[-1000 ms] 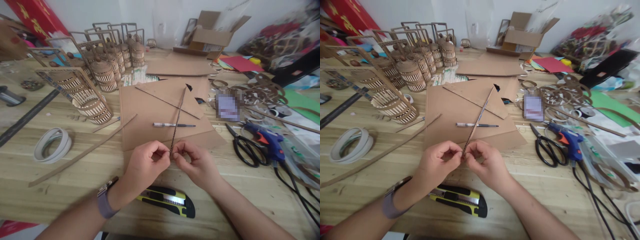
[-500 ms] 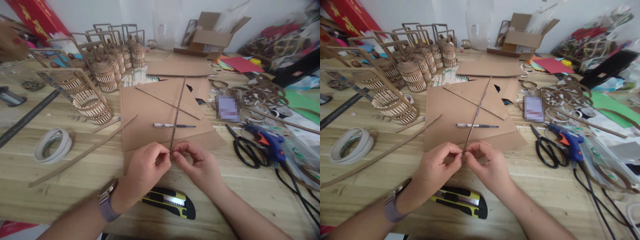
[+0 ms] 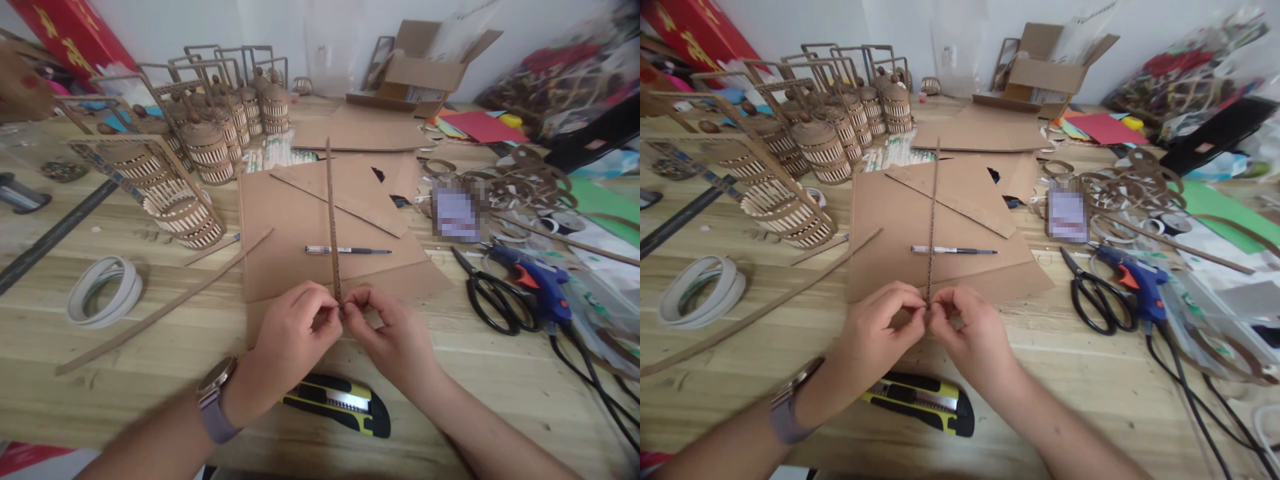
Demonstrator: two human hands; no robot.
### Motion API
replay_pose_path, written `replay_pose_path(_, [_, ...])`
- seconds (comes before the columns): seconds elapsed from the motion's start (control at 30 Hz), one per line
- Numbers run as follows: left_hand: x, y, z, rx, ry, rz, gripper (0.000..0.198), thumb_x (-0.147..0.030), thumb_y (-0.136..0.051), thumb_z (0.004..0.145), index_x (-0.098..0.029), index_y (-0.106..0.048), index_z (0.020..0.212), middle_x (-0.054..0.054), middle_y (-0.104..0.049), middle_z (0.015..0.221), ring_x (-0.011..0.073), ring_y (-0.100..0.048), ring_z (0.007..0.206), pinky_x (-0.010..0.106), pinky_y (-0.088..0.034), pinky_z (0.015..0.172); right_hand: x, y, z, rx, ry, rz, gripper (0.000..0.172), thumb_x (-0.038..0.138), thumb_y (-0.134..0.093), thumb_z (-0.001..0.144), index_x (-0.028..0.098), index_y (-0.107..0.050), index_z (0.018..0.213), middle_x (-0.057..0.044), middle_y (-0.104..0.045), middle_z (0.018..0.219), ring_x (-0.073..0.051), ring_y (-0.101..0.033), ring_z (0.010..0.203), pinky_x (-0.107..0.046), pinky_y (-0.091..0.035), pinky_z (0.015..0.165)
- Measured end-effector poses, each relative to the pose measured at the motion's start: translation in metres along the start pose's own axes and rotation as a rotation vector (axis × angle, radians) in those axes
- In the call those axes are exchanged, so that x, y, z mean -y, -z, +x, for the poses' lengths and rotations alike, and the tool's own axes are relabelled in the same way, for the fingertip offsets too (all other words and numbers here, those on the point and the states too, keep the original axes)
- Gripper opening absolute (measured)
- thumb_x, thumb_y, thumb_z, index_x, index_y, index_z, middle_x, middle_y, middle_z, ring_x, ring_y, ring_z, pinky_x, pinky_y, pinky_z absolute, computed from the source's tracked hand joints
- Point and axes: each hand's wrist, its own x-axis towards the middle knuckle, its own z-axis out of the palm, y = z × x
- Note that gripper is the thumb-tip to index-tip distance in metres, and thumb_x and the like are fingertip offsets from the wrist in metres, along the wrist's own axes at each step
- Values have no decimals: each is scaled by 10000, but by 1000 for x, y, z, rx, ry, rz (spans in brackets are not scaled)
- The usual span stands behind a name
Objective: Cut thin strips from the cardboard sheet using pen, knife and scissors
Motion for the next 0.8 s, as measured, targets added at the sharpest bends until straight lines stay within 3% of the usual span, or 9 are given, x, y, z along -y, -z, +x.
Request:
replay_pose_path(0.17, [-1, 3, 5, 60, 239, -260, 126, -93, -546, 809, -174, -622, 749, -19, -659, 721, 84, -617, 671, 162, -484, 652, -2, 3, 5, 85, 52, 47, 120, 203, -477, 840, 240, -526, 737, 29, -585, 614, -113, -531, 544, -215, -429, 513])
replay_pose_path(0.43, [-1, 6, 8, 187, 571, -615, 98, -255, -582, 762, -173, -629, 737, -1, -635, 687, 115, -587, 633, 207, -479, 584, -4, 9, 9, 196, 3, 202, 112, 211, -477, 843, 235, -522, 744, 34, -553, 609, -106, -492, 531, -219, -391, 485])
replay_pose_path(0.8, [-2, 8, 14, 234, 720, -877, 128, -263, -668, 691, -167, -585, 687, -4, -628, 658, 106, -606, 610, 214, -495, 591, -9, 12, 13, 349, -121, 602, 99, 270, -510, 874, 229, -517, 784, 44, -522, 647, -103, -509, 569, -231, -443, 542])
